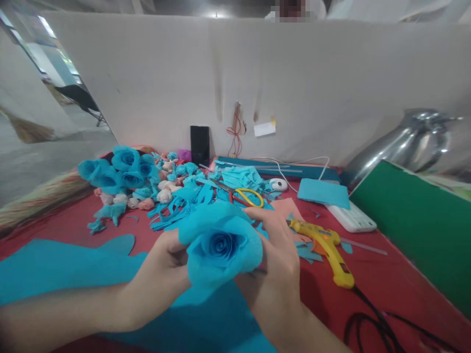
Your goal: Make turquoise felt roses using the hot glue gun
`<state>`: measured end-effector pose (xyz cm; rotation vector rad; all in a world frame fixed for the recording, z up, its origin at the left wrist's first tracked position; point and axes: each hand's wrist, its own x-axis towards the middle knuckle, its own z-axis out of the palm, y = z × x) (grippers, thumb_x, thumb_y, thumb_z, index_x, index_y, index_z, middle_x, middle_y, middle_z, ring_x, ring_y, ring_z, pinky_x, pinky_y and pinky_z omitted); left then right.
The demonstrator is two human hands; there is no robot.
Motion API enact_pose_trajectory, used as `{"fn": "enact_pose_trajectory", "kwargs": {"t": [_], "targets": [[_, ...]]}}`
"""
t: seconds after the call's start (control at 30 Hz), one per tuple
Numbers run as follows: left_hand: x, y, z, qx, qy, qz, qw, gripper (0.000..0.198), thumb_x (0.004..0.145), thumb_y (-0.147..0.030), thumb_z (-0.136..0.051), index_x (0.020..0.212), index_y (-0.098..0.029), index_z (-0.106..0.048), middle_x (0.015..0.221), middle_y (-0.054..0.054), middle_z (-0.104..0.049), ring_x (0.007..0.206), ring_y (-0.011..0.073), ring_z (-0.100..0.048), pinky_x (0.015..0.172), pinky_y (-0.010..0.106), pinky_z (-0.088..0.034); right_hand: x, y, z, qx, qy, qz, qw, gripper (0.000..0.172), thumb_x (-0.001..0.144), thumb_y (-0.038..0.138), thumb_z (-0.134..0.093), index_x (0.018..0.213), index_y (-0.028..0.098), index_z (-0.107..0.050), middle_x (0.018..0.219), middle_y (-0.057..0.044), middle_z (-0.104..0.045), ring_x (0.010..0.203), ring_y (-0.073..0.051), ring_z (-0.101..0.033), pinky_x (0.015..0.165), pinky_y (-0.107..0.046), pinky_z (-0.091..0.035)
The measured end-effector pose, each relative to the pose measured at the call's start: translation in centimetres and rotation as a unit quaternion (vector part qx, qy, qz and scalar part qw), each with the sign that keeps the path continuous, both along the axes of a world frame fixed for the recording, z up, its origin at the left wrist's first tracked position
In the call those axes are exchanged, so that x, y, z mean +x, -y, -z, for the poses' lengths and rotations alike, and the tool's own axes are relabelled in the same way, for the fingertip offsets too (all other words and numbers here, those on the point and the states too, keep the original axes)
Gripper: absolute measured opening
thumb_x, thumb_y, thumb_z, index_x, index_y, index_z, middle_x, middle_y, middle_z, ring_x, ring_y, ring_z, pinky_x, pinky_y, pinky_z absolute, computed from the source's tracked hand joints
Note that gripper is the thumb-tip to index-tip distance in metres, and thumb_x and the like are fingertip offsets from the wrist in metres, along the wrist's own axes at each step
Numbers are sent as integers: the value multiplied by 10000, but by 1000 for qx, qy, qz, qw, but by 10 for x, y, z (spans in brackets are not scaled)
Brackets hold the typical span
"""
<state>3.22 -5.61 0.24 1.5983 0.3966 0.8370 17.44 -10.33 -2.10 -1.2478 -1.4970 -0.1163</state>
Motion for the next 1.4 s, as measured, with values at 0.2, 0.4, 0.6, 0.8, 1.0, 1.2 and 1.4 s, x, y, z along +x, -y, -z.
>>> {"fn": "enact_pose_trajectory", "kwargs": {"t": [0.2,0.4,0.6,0.8,1.0,1.2,1.4], "targets": [[-4,-6,-14,-90,61,21,994,203,751,-111,-608,762,-288,-707,738,-99,-678,757,91,-611,802,184,-473,-3,1,-11,-1,64,4,998,199,716,240,-676,887,270,-578,948,16,-538,808,-144,-516,712,-247,-417],[-9,-18,-21,-167,81,25,982,168,809,-227,-569,934,-235,-681,923,-29,-694,879,146,-623,823,227,-481,-8,4,-22,-22,-29,17,999,139,803,254,-542,940,238,-521,830,13,-553,746,-116,-535,660,-188,-454],[-10,-22,-29,-161,101,46,981,183,841,-196,-526,926,-236,-683,893,-32,-700,831,110,-630,783,196,-486,-10,4,-29,-149,-76,-81,983,192,823,236,-470,664,224,-577,614,59,-618,591,-75,-592,555,-95,-463],[-13,-22,-31,-180,89,47,979,153,822,-210,-551,846,-225,-702,802,-42,-705,755,90,-631,760,174,-489,-10,6,-24,-170,-106,-77,977,82,737,225,-594,680,253,-645,628,60,-654,566,-83,-595,518,-97,-468],[-14,-28,-31,-166,85,55,981,158,811,-183,-561,752,-225,-700,740,-56,-681,718,81,-610,778,181,-480,-10,6,-25,-160,-110,-55,979,92,718,203,-610,663,264,-649,601,67,-647,527,-85,-590,449,-90,-457],[-15,-30,-32,-174,94,81,977,274,820,-135,-544,585,-209,-664,603,-86,-611,567,19,-528,738,120,-477,-11,7,-24,-161,-119,-53,978,86,729,216,-614,685,279,-653,621,63,-656,517,-92,-603,436,-100,-473],[-16,-31,-30,-180,93,80,976,209,805,-134,-566,649,-211,-683,610,-83,-630,543,10,-520,593,72,-446,-11,8,-22,-170,-109,-44,979,95,720,205,-600,697,277,-658,645,34,-668,541,-132,-629,427,-145,-498]]}}
